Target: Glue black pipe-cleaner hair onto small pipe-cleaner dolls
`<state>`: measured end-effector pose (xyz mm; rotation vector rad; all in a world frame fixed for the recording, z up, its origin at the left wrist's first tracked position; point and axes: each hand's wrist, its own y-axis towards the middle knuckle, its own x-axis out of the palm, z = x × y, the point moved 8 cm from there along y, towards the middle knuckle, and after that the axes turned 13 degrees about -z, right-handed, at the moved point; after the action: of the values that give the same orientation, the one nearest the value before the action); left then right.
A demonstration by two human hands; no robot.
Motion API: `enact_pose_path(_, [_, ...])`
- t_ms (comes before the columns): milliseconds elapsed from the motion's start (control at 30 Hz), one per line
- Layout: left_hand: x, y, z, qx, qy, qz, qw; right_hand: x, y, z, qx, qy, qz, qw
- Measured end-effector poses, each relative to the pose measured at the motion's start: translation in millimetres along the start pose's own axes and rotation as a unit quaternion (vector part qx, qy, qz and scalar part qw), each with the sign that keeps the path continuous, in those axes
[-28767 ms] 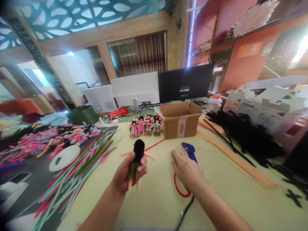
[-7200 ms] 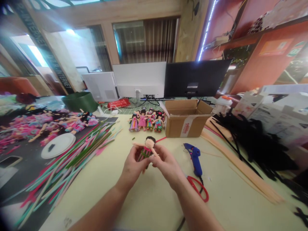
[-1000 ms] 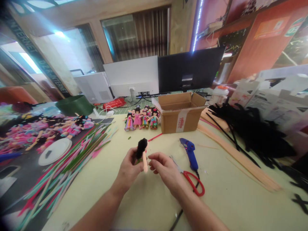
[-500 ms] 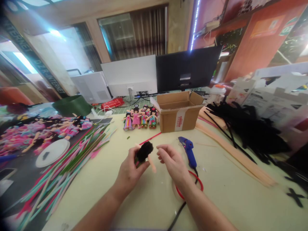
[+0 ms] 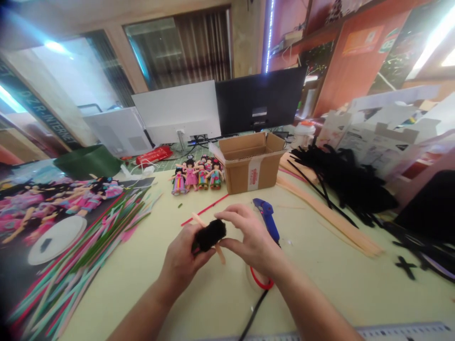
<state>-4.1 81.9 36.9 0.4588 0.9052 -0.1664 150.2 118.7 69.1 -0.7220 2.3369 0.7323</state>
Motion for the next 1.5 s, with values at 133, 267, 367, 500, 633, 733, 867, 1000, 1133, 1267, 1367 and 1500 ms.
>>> enact_pose_path(133, [0.3,2,1,0.011,-0.063,-0.023,0.998,-3,1,-5,-0.023,-0.002,-0.014,1.0])
enact_pose_path(267, [9.6,4,-6,-0.023,-0.18,-0.081,0.98,-3,1,-5,-0.026,0.03,-0.023,0.999])
enact_pose_path(367, [15.4,3,-10,-0.04,-0.248,-0.102,0.963,-2,0,-3,-0.025,0.068,-0.022,0.997])
enact_pose_path(500, [15.1,2,-7,-0.009,-0.29,-0.107,0.951,1,0,0,-0.014,0.107,-0.027,0.994])
enact_pose_path(633, [9.8,2,-3,0.0,-0.262,-0.098,0.96,5,1,4,-0.002,0.13,-0.04,0.991])
enact_pose_path(733, [8.9,3,-2,-0.01,-0.236,-0.106,0.966,5,1,1,-0.007,0.127,-0.042,0.991])
enact_pose_path(867, [8.6,4,-1,-0.019,-0.197,-0.113,0.974,2,2,-5,-0.013,0.078,-0.041,0.996])
enact_pose_path(1000, [10.8,5,-2,-0.021,-0.185,-0.126,0.974,-1,1,-11,-0.026,0.009,-0.036,0.999])
enact_pose_path(1133, [9.5,5,1,-0.01,-0.194,-0.128,0.973,-2,0,-10,-0.036,-0.003,-0.039,0.999])
enact_pose_path(1267, [8.8,5,4,-0.005,-0.192,-0.136,0.972,-1,-1,-9,-0.042,0.003,-0.056,0.998])
enact_pose_path(1367, [9.8,4,6,0.003,-0.192,-0.143,0.971,-1,-1,-11,-0.051,0.006,-0.056,0.997])
enact_pose_path(1500, [10.6,5,5,0.005,-0.19,-0.144,0.971,-1,-1,-12,-0.051,0.005,-0.06,0.997])
